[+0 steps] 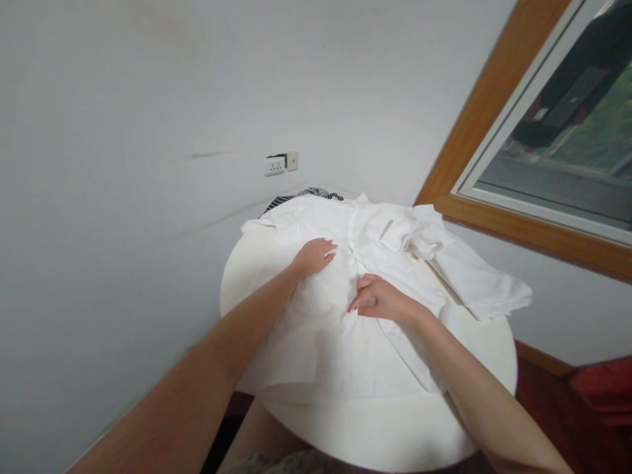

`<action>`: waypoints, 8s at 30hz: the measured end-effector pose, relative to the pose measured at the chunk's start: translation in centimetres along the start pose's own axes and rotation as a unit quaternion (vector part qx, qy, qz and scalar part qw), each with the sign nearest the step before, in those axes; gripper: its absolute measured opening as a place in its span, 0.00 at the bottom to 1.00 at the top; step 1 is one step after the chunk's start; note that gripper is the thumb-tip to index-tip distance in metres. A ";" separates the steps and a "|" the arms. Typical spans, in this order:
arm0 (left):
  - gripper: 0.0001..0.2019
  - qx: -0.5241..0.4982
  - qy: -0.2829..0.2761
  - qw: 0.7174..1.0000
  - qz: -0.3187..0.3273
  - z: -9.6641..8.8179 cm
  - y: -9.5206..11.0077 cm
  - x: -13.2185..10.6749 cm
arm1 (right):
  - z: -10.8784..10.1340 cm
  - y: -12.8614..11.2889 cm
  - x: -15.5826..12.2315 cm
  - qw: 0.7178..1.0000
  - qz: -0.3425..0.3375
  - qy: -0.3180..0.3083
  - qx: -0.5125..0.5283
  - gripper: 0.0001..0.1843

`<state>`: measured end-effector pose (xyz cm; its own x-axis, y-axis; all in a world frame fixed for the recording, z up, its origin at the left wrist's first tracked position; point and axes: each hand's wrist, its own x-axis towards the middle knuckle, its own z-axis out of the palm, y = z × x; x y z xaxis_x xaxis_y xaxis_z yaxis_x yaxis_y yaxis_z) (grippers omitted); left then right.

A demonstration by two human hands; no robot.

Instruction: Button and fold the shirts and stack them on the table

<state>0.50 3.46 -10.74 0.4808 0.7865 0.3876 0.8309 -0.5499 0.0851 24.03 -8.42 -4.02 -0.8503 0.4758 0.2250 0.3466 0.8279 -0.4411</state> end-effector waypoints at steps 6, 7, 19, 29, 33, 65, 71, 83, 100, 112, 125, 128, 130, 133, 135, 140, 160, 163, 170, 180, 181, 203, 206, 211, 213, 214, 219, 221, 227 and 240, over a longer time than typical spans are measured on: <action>0.21 -0.007 0.000 1.000 0.002 0.1 0.0 0.0 | -0.2 -2.3 -0.6 0.992 0.049 -0.001 -0.115 0.16; 0.21 -0.010 0.001 1.000 0.001 0.1 0.0 0.0 | -0.1 -2.5 -0.6 0.994 0.038 0.002 -0.106 0.19; 0.22 -0.010 -0.005 1.000 0.004 0.0 0.0 0.0 | 1.3 -3.1 0.2 0.993 -0.048 -0.079 0.074 0.11; 0.22 -0.019 -0.008 1.000 0.005 0.0 0.0 0.0 | 1.3 -4.7 0.4 0.983 -0.062 -0.095 0.144 0.06; 0.22 -0.009 -0.020 1.000 -0.004 0.0 -0.1 0.2 | 1.1 -3.9 -0.1 0.971 -0.052 -0.149 0.180 0.09; 0.25 0.048 -0.062 0.997 0.008 -3.3 3.3 -5.8 | 0.7 -3.1 0.0 0.899 0.091 -0.243 0.354 0.22; 0.28 0.070 -0.092 0.989 -0.088 -2.9 -0.2 -6.6 | 0.7 -3.1 0.0 0.899 0.091 -0.249 0.349 0.21; 0.25 0.085 -0.016 0.996 -0.003 -3.2 -0.8 -1.4 | 0.9 -3.3 0.5 0.898 0.114 -0.251 0.342 0.19; 0.24 0.078 -0.029 0.995 -0.053 -0.9 3.0 0.5 | 1.1 -2.5 0.1 0.891 0.082 -0.256 0.367 0.22; 0.27 0.016 -0.059 0.993 -0.103 0.4 4.8 -0.6 | 0.1 2.4 -1.1 0.952 0.282 0.094 0.072 0.19; 0.29 -0.008 -0.058 0.993 -0.098 0.5 4.6 -0.6 | 0.1 -0.3 -0.5 0.936 0.326 0.004 -0.137 0.03; 0.29 -0.013 -0.059 0.993 -0.101 0.5 4.6 -0.7 | -0.6 0.0 -0.6 0.947 0.314 0.022 -0.070 0.03; 0.29 -0.014 -0.054 0.993 -0.102 0.6 4.6 -0.7 | -1.1 0.1 -0.7 0.955 0.292 0.039 -0.010 0.03; 0.28 -0.012 -0.049 0.994 -0.099 0.5 4.7 -0.8 | -1.2 0.4 -0.9 0.961 0.266 0.049 0.055 0.03; 0.28 -0.011 -0.052 0.994 -0.099 0.3 4.9 -0.9 | -0.7 0.6 -0.9 0.963 0.259 0.030 0.073 0.03; 0.29 -0.009 -0.007 0.999 -0.052 -0.8 5.3 -1.1 | 0.7 1.0 -0.8 0.962 0.265 -0.005 0.060 0.08; 0.23 -0.039 -0.056 0.992 0.107 -0.8 5.2 -0.1 | -3.1 -3.3 -2.1 0.917 0.291 -0.220 0.161 0.15; 0.23 -0.029 -0.058 0.992 0.109 -0.6 5.1 -0.1 | -3.0 -4.0 -2.1 0.881 0.303 -0.268 0.244 0.18; 0.23 -0.026 -0.057 0.992 0.112 -0.3 4.9 0.0 | -3.5 -3.7 -1.8 0.786 0.298 -0.420 0.342 0.25; 0.21 -0.012 -0.072 0.996 0.051 -1.6 6.4 -0.6 | -1.1 -2.9 -1.0 0.721 0.259 -0.530 0.364 0.26; 0.21 -0.011 -0.072 0.997 0.038 -1.6 6.6 -0.7 | -1.2 -2.7 -1.0 0.741 0.247 -0.501 0.373 0.27; 0.42 -0.045 -0.130 0.990 0.006 -0.6 6.9 -1.1 | 1.4 4.7 -7.5 0.840 0.474 0.042 -0.262 0.36; 0.42 -0.048 -0.132 0.990 0.007 -0.7 6.9 -1.1 | 0.1 5.3 -4.5 0.851 0.433 0.076 -0.289 0.31; 0.43 -0.043 -0.132 0.990 0.006 -1.0 7.1 -1.1 | -0.5 8.6 2.4 0.904 0.321 0.055 -0.279 0.25; 0.43 -0.042 -0.131 0.990 0.005 -1.1 7.2 -1.1 | 0.0 10.4 3.7 0.904 0.346 0.035 -0.247 0.27; 0.42 -0.041 -0.130 0.991 0.003 -1.1 7.2 -1.2 | 0.2 11.2 3.8 0.900 0.363 0.032 -0.237 0.28; 0.41 -0.047 -0.124 0.991 0.002 -1.2 7.1 -1.4 | -0.1 14.1 0.0 0.861 0.432 0.066 -0.258 0.34; 0.41 -0.054 -0.121 0.991 0.003 -1.1 7.1 -1.5 | -0.8 14.7 -2.1 0.843 0.457 0.082 -0.271 0.34; 0.41 -0.060 -0.122 0.991 0.008 -0.6 6.8 -1.4 | -1.7 13.3 -4.3 0.836 0.440 0.115 -0.306 0.28; 0.40 -0.050 -0.116 0.992 0.010 -0.5 6.7 -1.3 | 0.6 9.4 -11.5 0.857 0.407 0.114 -0.294 0.30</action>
<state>5.34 -1.40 -10.17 0.5586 0.8119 0.1700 0.7936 -0.5827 0.1752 36.79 -6.31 -11.24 -0.1554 0.9570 0.2449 0.9851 0.1686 -0.0340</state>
